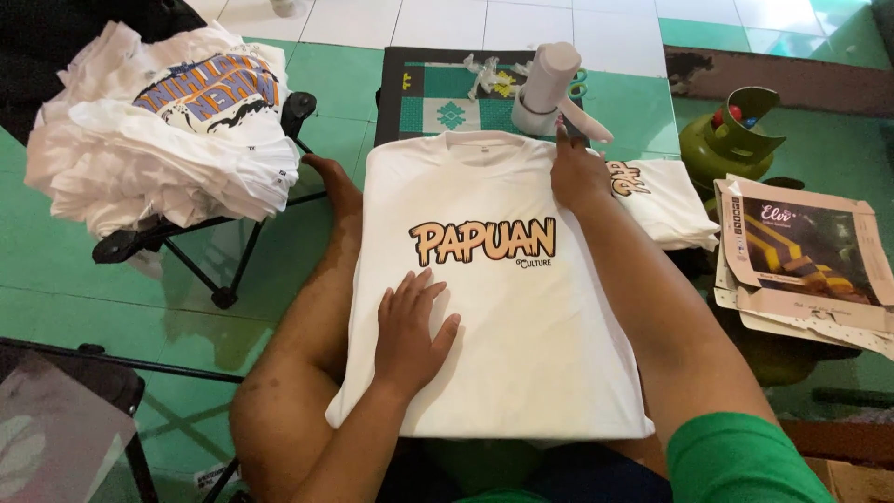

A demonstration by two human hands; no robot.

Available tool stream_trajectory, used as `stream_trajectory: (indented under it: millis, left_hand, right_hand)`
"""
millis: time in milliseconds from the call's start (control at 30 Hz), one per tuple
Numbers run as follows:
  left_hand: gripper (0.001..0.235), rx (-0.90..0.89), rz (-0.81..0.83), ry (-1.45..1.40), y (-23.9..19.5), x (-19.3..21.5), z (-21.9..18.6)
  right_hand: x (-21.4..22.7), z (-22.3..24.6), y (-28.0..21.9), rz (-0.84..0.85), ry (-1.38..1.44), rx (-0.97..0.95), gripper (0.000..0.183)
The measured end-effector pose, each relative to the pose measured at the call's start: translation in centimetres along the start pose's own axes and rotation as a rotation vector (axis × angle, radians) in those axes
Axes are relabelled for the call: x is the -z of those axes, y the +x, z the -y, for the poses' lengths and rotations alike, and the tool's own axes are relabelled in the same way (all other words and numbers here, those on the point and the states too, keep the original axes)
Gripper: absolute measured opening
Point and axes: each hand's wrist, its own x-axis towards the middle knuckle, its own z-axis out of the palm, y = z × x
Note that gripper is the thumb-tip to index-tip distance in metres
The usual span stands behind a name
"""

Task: The person uses a lint roller to clean a white t-shirt with a graphic print. They roll the sticky surface over the front and back of the shirt to remove lint, then flip the shirt to reveal the back design.

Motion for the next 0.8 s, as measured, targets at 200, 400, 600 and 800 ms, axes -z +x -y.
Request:
stream_trajectory:
  millis: [200,400,600,800]
  left_hand:
    - [0.041,-0.038,-0.094,-0.094,0.2,-0.4,0.5]
    - [0.038,0.264,-0.118,-0.898,-0.1,2.2,-0.2]
    - [0.05,0.415,-0.291,-1.207,-2.1,5.5,-3.6]
    - [0.049,0.183,0.071,-0.951,-5.9,5.4,-1.3]
  right_hand:
    - [2.2,3.4,-0.1,-0.033,-0.252,0.073,0.037]
    - [8.3,13.7,-14.0,0.102,0.346,0.456,0.029]
    - [17.4,17.5,-24.0,0.69,0.676,1.125,0.03]
    - [19.8,17.9,-20.5,0.153,0.737,0.979,0.057]
